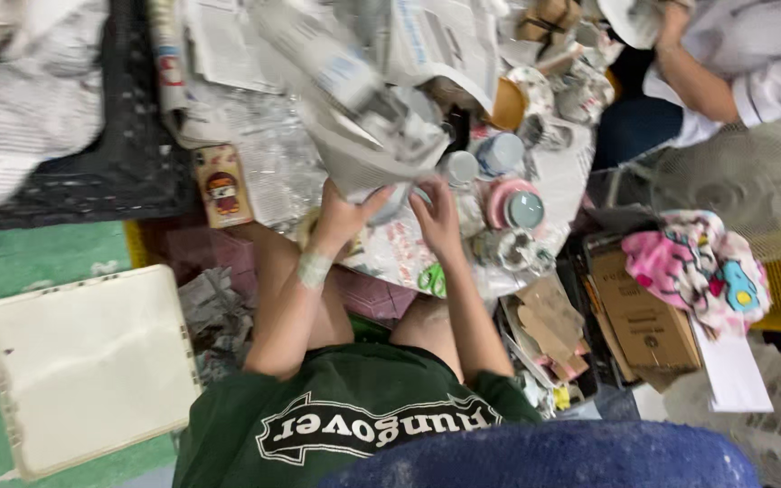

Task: The person wraps small ceramic bowls and cups in newspaper and secures them with packing tape. They handle each item individually, folding the paper around the object and applying tape to seal it before setting it aside.

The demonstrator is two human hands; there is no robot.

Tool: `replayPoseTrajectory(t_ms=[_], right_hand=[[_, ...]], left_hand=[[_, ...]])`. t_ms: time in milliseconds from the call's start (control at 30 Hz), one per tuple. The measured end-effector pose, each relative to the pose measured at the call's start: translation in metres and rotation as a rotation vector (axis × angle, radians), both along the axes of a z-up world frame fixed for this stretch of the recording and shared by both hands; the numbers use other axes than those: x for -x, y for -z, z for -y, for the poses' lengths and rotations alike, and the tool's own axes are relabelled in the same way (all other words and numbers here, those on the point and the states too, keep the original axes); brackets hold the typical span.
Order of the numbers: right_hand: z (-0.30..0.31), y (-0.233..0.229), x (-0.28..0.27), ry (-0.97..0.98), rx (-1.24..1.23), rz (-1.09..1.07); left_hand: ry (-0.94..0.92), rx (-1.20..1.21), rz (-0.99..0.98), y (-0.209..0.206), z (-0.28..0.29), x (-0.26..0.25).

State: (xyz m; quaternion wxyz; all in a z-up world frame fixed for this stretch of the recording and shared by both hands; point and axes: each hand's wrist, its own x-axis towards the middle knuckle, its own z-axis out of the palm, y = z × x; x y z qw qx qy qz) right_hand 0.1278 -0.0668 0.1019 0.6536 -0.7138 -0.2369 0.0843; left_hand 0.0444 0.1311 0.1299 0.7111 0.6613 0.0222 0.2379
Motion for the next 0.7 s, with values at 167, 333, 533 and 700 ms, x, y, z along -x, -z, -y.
replayPoseTrajectory(t_ms=[167, 333, 533, 700], right_hand=[[0.075, 0.022, 0.036, 0.111, -0.393, -0.208], [0.162, -0.022, 0.019, 0.474, -0.017, -0.026], [0.184, -0.032, 0.040, 0.707, -0.527, -0.217], [0.192, -0.025, 0.034, 0.669, -0.793, -0.231]], left_hand=[[-0.142, -0.725, -0.034, -0.024, 0.085, 0.003], [0.125, -0.577, 0.189, -0.034, 0.139, 0.020], [-0.193, -0.311, 0.168, -0.012, 0.084, 0.025], [-0.283, 0.172, -0.188, 0.004, 0.059, 0.018]])
